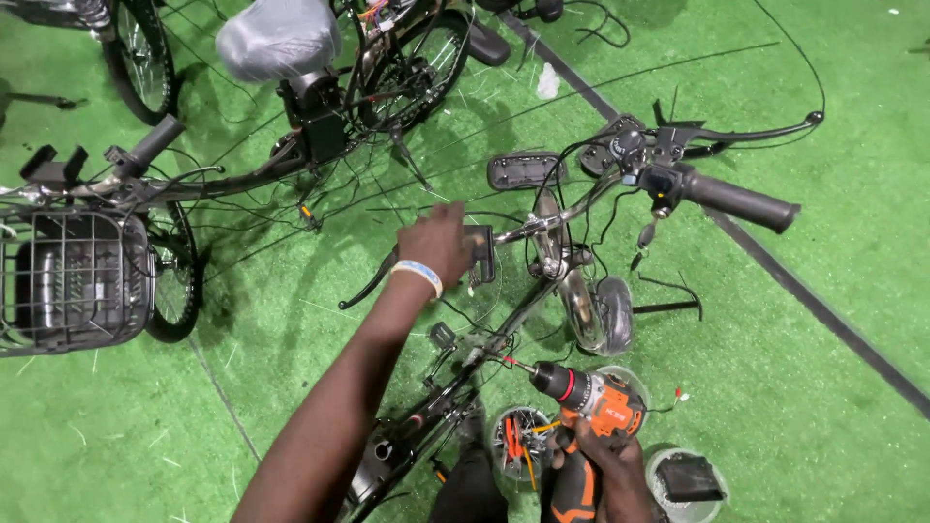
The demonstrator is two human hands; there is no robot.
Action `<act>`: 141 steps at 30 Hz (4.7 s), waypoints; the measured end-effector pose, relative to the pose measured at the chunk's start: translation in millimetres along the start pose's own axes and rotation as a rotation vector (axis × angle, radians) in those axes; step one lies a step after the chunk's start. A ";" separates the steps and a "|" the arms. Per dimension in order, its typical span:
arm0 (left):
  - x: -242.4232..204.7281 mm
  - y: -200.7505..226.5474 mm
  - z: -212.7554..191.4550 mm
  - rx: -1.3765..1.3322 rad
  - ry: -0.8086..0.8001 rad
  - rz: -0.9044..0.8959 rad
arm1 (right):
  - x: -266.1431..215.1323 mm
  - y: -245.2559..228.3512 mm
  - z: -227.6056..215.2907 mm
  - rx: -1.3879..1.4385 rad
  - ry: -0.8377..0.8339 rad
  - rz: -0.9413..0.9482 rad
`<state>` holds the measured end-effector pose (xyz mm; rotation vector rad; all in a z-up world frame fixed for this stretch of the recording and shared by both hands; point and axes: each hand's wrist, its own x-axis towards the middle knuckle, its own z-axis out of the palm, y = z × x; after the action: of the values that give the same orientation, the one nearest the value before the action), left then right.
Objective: The person assembles an electric bicycle in a workshop, starting by organizing tools and parts in a bucket. They then attach a control unit to the handlebars, secure it using a power drill, and organize the wiring. Finally, they handle a container of small parts and a coiled cable.
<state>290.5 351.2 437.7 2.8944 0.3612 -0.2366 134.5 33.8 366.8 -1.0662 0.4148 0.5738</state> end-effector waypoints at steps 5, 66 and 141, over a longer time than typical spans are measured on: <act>-1.2 17.6 9.4 0.237 0.081 0.184 | -15.2 4.8 31.1 0.069 0.082 -0.049; 10.3 -42.2 26.1 -0.879 0.363 0.267 | 8.9 19.4 136.7 0.543 0.059 0.026; 6.2 -41.5 47.5 -0.497 0.412 0.270 | 29.2 88.7 195.4 0.815 0.090 -0.007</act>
<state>279.4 380.9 382.8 2.4372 0.0692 0.4382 110.8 249.0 372.4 -0.3090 0.6508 0.2962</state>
